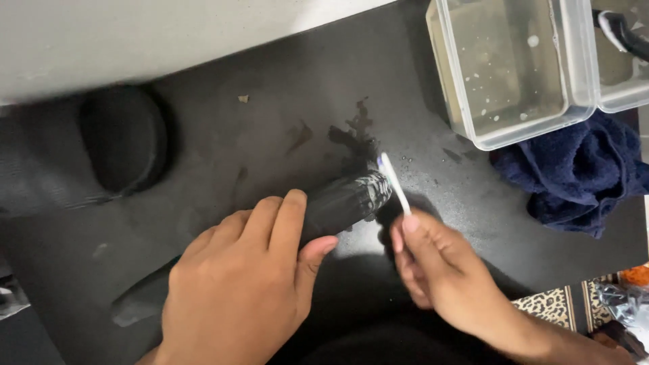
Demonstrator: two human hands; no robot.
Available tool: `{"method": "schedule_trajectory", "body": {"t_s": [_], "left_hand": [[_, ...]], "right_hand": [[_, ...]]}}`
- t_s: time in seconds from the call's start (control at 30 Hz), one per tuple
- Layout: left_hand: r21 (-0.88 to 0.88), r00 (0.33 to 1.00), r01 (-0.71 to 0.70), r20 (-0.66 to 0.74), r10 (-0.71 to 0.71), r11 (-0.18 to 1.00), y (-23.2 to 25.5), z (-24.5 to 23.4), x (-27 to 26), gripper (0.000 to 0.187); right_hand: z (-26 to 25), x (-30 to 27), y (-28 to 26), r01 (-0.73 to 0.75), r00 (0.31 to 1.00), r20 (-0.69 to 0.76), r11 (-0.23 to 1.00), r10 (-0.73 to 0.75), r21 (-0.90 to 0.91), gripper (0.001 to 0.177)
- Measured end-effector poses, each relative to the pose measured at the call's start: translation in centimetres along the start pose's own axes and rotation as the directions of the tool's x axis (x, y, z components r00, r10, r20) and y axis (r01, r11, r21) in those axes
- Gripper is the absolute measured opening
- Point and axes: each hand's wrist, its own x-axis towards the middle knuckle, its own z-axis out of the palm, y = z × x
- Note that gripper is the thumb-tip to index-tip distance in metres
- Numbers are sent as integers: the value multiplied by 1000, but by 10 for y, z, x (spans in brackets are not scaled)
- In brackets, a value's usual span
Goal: Cleaning the upper strap and sole of a black sandal using a toothbrush and a cloth.
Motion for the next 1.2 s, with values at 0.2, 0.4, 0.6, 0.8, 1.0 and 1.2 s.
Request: {"method": "schedule_trajectory", "body": {"t_s": [0.2,0.4,0.6,0.8,1.0,1.2], "left_hand": [[-54,999,18,-34,-20,998,0,-2,0,46],[3,1000,22,-10,-22,1000,2,0,-1,49],[43,999,26,-27,-25,999,5,1,-4,48],[33,999,37,-35,-36,999,3,4,-4,48],[89,999,21,-37,-18,996,6,2,-7,51],[17,998,52,-30,-51,999,6,2,-6,49]], "right_hand": [[11,-8,-4,-17,988,-152,977,-17,-214,40],[1,-20,13,-10,972,-217,898,-96,-440,46],[17,-3,-29,144,958,-108,769,-266,-623,46],[-5,-27,8,176,961,-99,845,-260,-505,42],[5,-5,-24,122,940,-110,618,-324,-777,44],[3,-22,-5,199,925,-72,640,-372,-742,42]]}}
